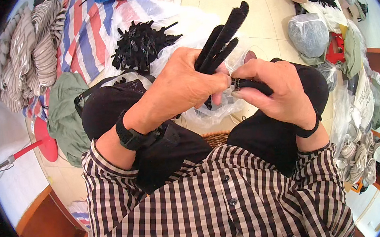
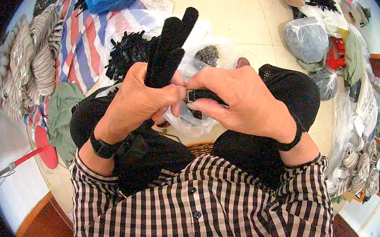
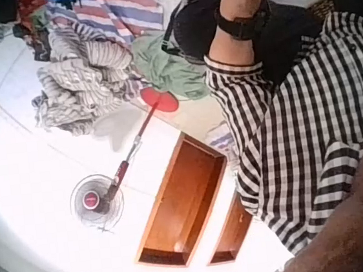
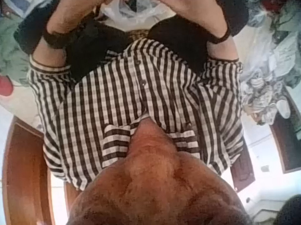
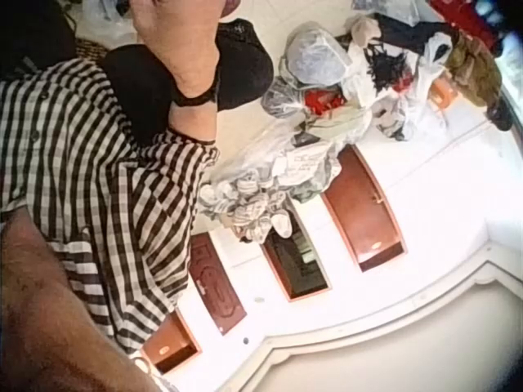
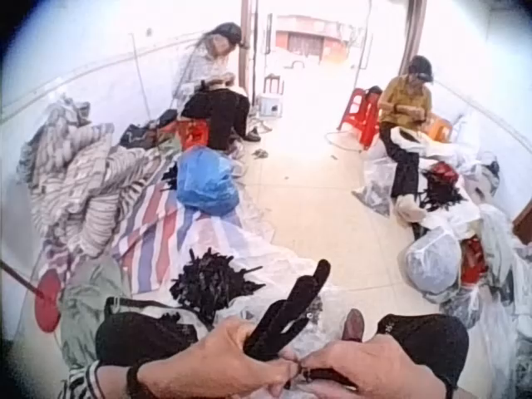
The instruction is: The recorder threads black Velcro straps through plastic buckles and organizes them.
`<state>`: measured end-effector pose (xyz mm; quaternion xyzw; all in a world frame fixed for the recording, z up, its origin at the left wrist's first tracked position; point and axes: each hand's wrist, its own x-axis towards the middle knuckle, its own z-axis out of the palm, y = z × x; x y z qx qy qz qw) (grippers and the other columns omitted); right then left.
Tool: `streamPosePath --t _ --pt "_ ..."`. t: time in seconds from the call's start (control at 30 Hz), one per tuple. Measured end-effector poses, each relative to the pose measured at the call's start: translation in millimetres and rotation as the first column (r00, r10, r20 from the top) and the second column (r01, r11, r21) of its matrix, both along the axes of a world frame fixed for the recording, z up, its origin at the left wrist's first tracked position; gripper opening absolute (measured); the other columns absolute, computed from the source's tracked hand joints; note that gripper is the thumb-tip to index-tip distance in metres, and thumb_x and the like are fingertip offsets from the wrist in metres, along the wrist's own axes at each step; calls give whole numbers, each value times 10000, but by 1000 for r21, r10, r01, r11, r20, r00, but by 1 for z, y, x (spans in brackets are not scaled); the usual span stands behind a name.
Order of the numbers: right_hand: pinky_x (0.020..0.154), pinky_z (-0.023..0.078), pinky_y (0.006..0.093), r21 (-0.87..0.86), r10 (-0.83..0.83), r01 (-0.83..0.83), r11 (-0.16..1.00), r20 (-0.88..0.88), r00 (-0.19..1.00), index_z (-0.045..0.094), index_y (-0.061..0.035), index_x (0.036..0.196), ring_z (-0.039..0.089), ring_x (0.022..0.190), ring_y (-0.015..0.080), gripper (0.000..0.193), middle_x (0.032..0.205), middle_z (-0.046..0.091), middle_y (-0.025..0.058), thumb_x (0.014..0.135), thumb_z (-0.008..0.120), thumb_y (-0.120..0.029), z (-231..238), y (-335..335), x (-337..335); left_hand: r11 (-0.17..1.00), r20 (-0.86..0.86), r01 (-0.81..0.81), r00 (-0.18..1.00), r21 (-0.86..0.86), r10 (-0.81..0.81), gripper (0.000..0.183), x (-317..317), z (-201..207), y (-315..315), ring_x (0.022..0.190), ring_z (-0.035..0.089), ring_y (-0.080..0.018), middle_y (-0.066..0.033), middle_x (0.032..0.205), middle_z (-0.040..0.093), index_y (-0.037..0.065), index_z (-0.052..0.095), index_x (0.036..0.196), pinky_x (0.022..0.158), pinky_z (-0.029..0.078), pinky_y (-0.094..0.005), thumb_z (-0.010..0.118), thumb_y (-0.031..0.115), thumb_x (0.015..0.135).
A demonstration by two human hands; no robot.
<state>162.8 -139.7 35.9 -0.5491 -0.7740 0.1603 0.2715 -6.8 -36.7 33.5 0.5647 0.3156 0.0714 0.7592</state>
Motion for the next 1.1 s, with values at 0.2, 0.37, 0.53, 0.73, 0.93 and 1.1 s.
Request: streamPosePath --t 0.2,0.37,0.53,0.73,0.93,1.1 --pt "539 422 230 -296 -161 -12 955 -550 819 568 -8 866 537 564 93 100 651 586 47 768 565 -23 0 1 -2 999 0 24 1000 46 -24 109 -1 -4 0 384 406 -46 -18 558 550 15 569 784 356 302 -194 617 98 732" --pt "544 405 205 -464 -293 -6 886 -568 769 556 17 835 489 582 42 64 641 566 8 780 562 -14 2 3 -3 995 3 5 1000 103 -5 114 -1 -7 -3 392 415 -41 -13 558 550 9 576 779 355 308 -196 612 112 746" --pt "543 400 200 -491 -324 18 871 -547 772 554 21 805 484 586 35 45 640 560 -1 777 577 -5 1 5 -4 991 -4 6 1000 132 -6 105 0 -12 -7 399 428 -44 -19 554 555 5 592 778 354 315 -199 597 109 760" --pt "542 407 214 -506 -353 35 862 -550 757 549 16 792 489 599 45 43 654 570 7 773 585 1 -3 4 -6 999 -17 40 999 36 -39 105 0 -11 -6 402 444 -51 -31 567 569 -4 598 803 361 331 -205 575 97 782" --pt "532 406 224 -495 -366 100 863 -476 799 527 14 757 492 587 59 79 653 576 28 757 605 1 -9 3 -8 991 -22 102 995 83 -101 103 -1 -11 -3 407 451 -58 -33 571 568 -10 589 806 368 334 -210 571 89 785" --pt "525 402 228 -465 -331 104 879 -441 834 515 12 741 491 581 62 92 630 555 23 755 605 1 -9 5 -8 951 -91 149 988 271 -128 97 -6 -14 1 414 461 -62 -31 566 565 -9 585 794 375 339 -207 580 88 780"
